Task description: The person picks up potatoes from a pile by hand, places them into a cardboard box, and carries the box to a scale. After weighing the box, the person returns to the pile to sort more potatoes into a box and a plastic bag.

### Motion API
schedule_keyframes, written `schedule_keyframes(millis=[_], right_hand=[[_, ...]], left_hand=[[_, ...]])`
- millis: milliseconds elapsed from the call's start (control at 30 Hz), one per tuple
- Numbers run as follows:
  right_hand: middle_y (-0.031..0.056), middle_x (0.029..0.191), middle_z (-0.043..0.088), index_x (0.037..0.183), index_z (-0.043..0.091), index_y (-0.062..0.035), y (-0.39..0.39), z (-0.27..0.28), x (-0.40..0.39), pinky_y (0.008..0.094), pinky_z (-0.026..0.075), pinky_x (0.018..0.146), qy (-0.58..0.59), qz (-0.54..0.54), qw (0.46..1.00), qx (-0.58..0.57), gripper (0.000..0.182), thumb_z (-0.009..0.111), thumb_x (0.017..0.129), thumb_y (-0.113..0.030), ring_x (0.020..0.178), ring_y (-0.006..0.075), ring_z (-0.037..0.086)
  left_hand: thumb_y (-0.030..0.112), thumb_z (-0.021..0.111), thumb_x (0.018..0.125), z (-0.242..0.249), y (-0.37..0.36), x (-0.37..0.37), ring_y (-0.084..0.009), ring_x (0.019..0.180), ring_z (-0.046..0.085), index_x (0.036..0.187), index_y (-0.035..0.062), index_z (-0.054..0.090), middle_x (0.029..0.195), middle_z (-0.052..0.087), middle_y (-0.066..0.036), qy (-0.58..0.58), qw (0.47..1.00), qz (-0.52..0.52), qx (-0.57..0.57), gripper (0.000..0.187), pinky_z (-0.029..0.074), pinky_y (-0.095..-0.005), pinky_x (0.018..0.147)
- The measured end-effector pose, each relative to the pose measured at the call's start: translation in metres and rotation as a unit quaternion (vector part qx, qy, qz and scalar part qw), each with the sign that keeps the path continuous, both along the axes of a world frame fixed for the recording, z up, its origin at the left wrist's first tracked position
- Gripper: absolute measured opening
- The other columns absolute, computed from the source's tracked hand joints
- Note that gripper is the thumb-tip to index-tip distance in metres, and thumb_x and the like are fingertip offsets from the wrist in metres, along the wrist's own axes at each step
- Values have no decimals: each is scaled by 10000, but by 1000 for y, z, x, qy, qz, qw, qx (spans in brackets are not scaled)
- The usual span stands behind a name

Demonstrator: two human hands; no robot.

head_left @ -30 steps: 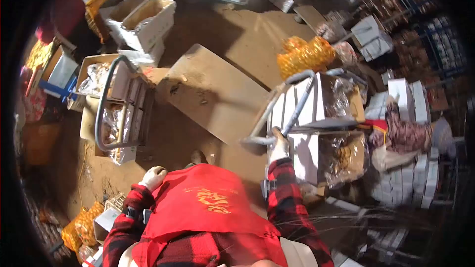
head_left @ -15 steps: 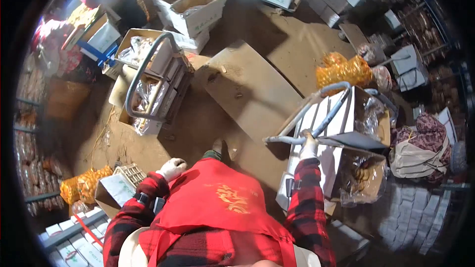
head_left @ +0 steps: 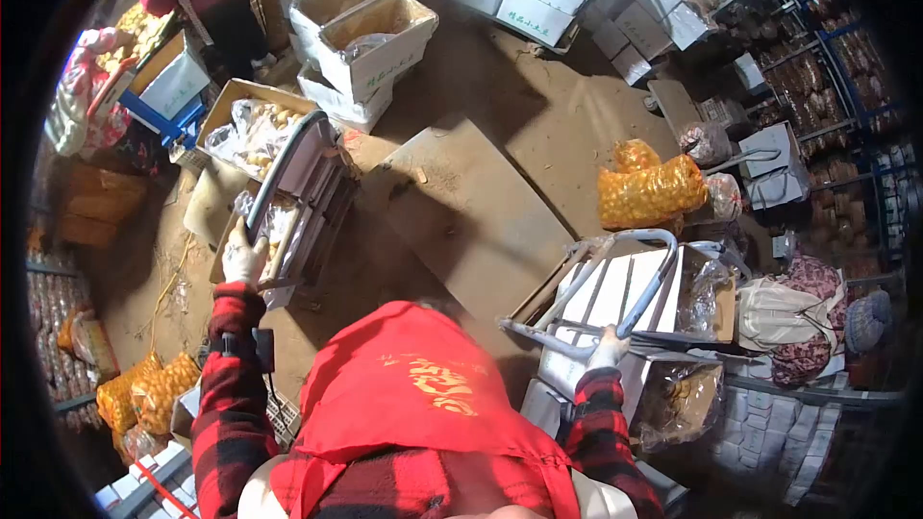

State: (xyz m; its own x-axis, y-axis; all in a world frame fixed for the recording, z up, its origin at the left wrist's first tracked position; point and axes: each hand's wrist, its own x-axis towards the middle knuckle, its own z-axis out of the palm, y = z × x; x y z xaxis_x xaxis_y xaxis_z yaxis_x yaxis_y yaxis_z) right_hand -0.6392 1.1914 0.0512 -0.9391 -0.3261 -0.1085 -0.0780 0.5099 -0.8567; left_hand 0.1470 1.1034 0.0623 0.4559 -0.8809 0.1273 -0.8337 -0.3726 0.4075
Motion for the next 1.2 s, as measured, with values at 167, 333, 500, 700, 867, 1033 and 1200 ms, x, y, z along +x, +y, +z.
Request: schedule_keyframes(millis=[167, 333, 500, 700, 867, 1033, 1200], right_hand=[[70, 865, 665, 1139, 611, -4, -7, 17, 16, 331, 531, 610, 16, -32, 999, 25, 276, 686, 875, -29, 664, 181, 637], [100, 897, 680, 1152, 609, 5, -10, -1, 1, 364, 559, 508, 24, -51, 998, -21, 303, 699, 864, -30, 621, 208, 652], [104, 876, 693, 1133, 649, 26, -37, -18, -30, 392, 563, 594, 62, -102, 993, -8, 311, 728, 847, -65, 662, 239, 659], [87, 825, 670, 1077, 643, 14, -78, -16, -61, 352, 515, 556, 37, -73, 997, 15, 238, 705, 854, -40, 624, 193, 640], [79, 787, 667, 1124, 641, 12, -108, -16, -80, 345, 505, 503, 82, -25, 996, -17, 296, 710, 840, -34, 568, 186, 625], [113, 916, 702, 1195, 637, 7, -123, -40, -124, 345, 517, 531, 149, 4, 988, -26, 370, 721, 836, -33, 651, 218, 662], [129, 836, 685, 1265, 587, -41, -139, -15, -131, 367, 519, 488, -32, -52, 998, -8, 430, 720, 856, -47, 600, 250, 651]], left_hand=[[311, 660, 880, 1, -24, -2, -400, 1008, 690, 1225, 129, 668, 1071, 722, -204, 77, 991, 61, 96, 390, 536, -478, 891], [296, 681, 900, 9, -19, -5, -387, 1009, 695, 1261, 141, 654, 1080, 725, -199, 89, 991, 39, 90, 394, 539, -479, 864], [308, 699, 901, 7, -13, -7, -395, 1027, 688, 1294, 130, 620, 1107, 715, -207, 64, 993, 24, 92, 439, 537, -480, 882], [267, 704, 906, 21, -13, -15, -393, 1023, 692, 1293, 110, 615, 1101, 719, -205, 114, 988, 23, 103, 426, 537, -468, 886], [240, 713, 905, 22, -12, -15, -393, 1045, 683, 1315, 123, 604, 1126, 709, -199, 129, 987, 25, 95, 440, 530, -463, 888], [216, 724, 887, 32, -15, -22, -382, 1087, 671, 1336, 144, 591, 1168, 699, -191, 131, 983, 45, 120, 474, 520, -455, 917], [220, 711, 883, 43, -21, -31, -380, 1083, 671, 1323, 148, 602, 1149, 708, -188, 101, 984, 60, 130, 459, 521, -461, 918]])
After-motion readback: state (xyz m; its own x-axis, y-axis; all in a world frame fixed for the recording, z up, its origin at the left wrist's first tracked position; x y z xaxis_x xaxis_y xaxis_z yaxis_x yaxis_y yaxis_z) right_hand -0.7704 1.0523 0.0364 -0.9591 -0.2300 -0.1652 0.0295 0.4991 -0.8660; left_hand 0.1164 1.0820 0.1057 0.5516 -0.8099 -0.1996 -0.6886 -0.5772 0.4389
